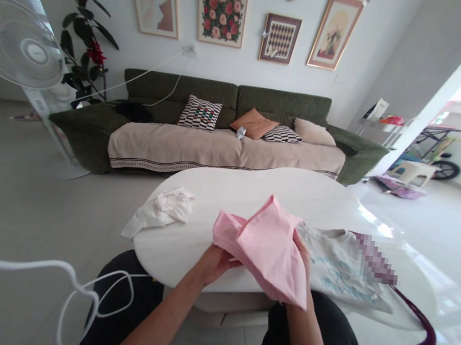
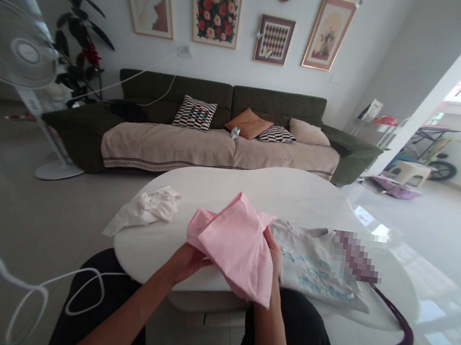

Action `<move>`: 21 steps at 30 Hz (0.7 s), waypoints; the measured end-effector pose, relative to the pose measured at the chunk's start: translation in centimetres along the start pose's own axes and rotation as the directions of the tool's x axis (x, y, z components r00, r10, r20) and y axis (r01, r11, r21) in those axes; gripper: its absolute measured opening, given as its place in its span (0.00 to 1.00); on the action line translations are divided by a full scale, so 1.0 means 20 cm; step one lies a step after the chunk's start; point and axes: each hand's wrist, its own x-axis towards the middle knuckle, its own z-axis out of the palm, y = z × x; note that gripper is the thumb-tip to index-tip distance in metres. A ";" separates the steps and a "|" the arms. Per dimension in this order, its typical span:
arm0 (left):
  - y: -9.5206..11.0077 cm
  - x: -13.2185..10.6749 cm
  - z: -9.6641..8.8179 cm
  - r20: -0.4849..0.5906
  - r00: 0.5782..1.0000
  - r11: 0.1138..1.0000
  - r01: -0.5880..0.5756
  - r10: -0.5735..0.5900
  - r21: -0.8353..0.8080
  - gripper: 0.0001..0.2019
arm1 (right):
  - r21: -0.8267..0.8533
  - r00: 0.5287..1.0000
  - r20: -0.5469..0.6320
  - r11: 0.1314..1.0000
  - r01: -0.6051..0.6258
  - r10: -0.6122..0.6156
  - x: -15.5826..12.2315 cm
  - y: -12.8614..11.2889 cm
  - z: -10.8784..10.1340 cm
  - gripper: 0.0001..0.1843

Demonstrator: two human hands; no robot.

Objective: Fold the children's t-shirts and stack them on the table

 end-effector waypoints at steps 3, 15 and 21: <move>0.12 0.04 -0.01 -0.019 0.996 0.992 -0.083 0.082 -0.100 0.10 | 0.167 0.994 -0.080 0.984 -0.056 0.070 0.02 -0.01 -0.04 0.28; 0.37 0.01 0.12 0.244 0.968 0.982 -0.008 0.054 -0.187 0.19 | -0.674 0.917 0.246 0.625 0.394 -0.314 -0.05 -0.25 0.16 0.13; 0.59 0.04 -0.10 -0.066 0.977 0.980 -0.200 0.201 0.018 0.17 | -0.506 0.932 -0.084 0.821 0.265 -0.353 0.06 -0.37 -0.09 0.14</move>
